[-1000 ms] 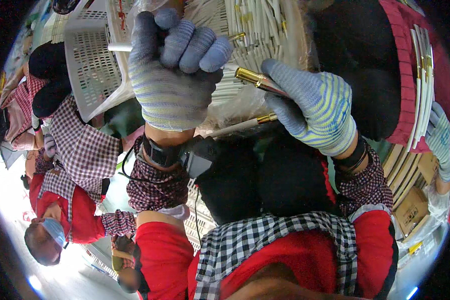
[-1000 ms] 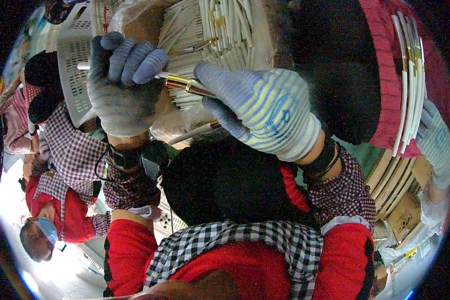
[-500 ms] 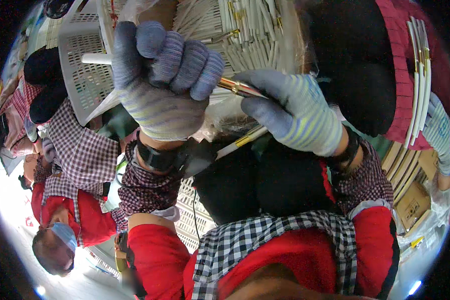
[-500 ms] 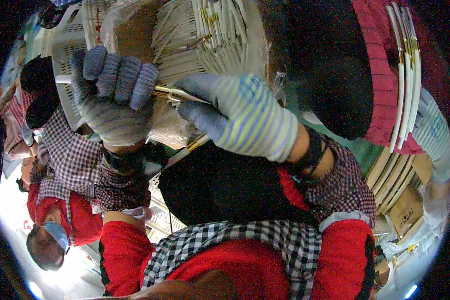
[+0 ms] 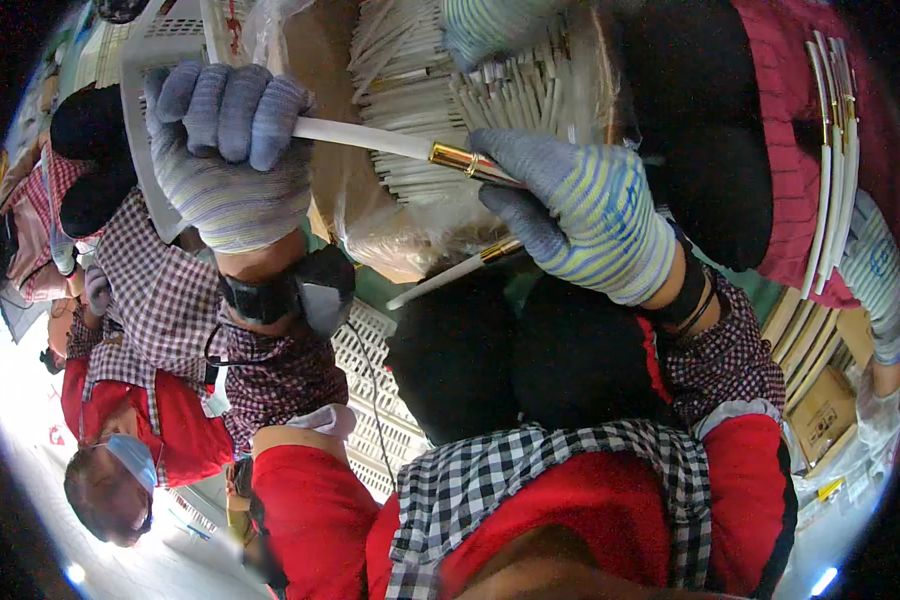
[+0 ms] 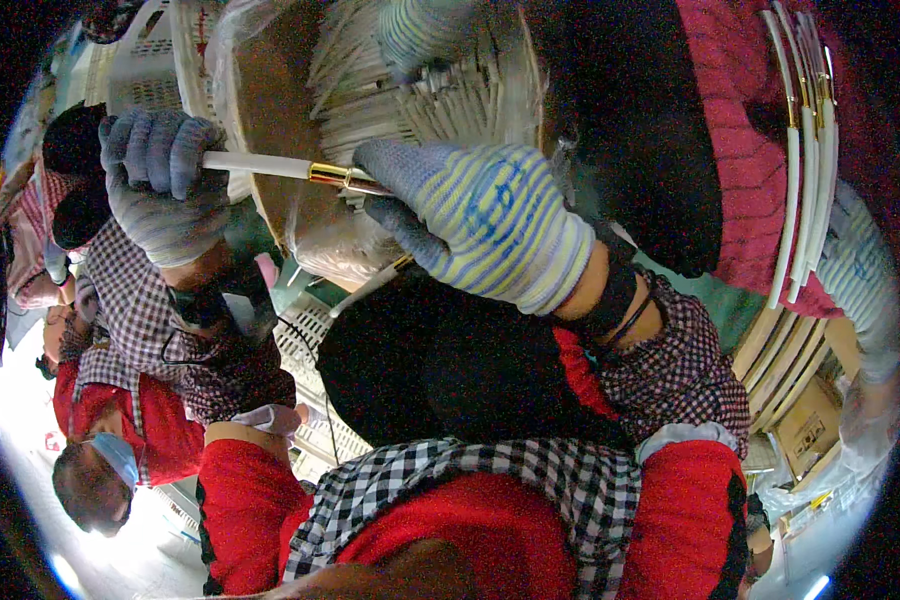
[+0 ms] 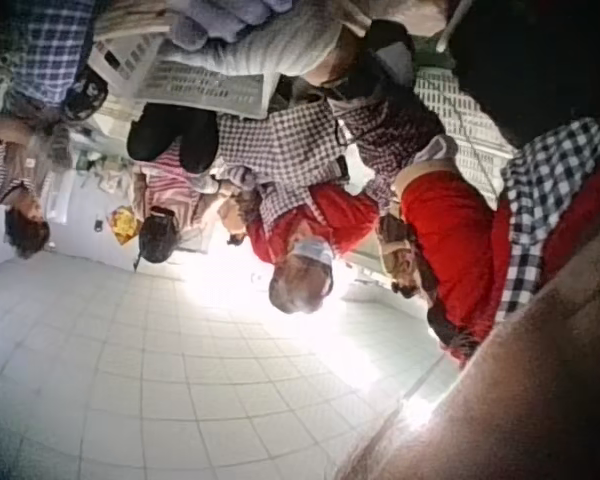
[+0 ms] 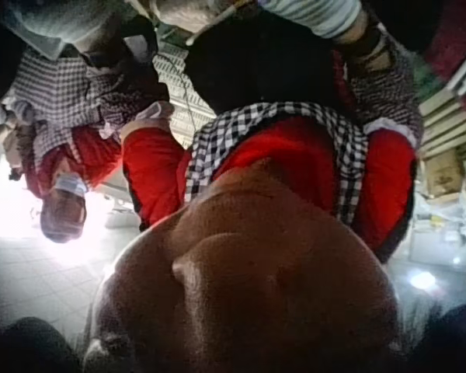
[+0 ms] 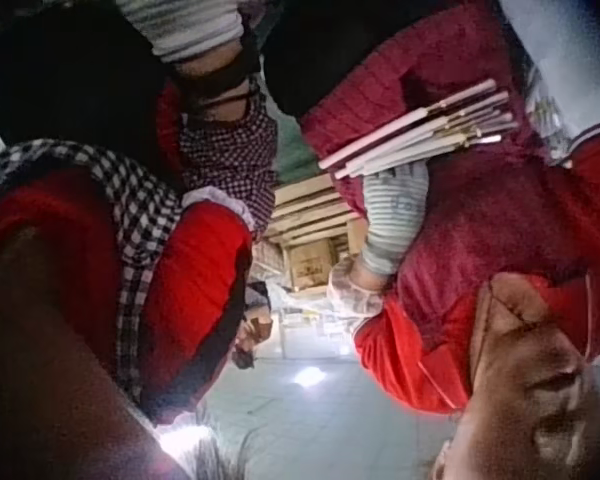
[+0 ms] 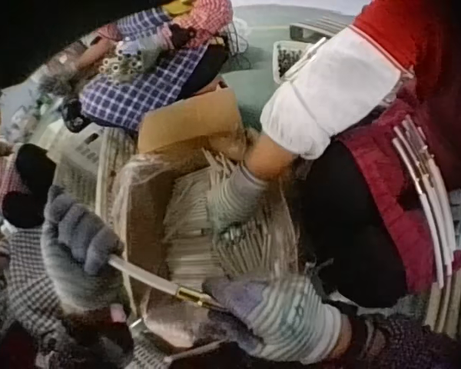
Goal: Assembling white plastic tubes by attaching gold metal tips and organizing them into baskets.
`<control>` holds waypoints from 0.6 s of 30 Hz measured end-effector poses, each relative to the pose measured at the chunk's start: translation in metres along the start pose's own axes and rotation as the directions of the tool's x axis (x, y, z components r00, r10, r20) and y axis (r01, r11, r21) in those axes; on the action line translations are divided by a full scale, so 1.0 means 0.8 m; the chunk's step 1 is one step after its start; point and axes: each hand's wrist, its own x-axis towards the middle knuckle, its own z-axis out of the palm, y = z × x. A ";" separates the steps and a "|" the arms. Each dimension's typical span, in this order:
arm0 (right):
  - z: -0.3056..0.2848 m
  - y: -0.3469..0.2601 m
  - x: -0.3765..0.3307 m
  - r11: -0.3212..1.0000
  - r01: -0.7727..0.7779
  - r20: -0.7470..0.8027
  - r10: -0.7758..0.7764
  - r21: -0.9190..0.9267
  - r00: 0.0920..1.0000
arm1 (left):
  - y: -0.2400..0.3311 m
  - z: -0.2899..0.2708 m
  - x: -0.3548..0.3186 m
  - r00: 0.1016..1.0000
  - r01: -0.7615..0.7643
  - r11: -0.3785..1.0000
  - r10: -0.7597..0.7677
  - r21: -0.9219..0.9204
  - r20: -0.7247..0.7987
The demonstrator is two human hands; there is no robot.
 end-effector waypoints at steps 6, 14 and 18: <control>0.000 -0.003 -0.005 0.854 -0.331 0.216 0.262 0.401 0.940 | -0.020 0.016 -0.009 0.997 -0.071 0.988 0.071 0.136 0.009; -0.028 0.015 -0.022 0.757 -0.537 0.569 0.272 0.373 0.777 | 0.020 -0.081 0.037 0.883 0.116 0.557 0.322 0.822 -0.343; -0.021 0.027 -0.035 0.586 -0.631 0.175 0.647 0.509 0.742 | -0.005 -0.099 0.014 0.919 0.183 -0.286 -0.291 0.941 -0.267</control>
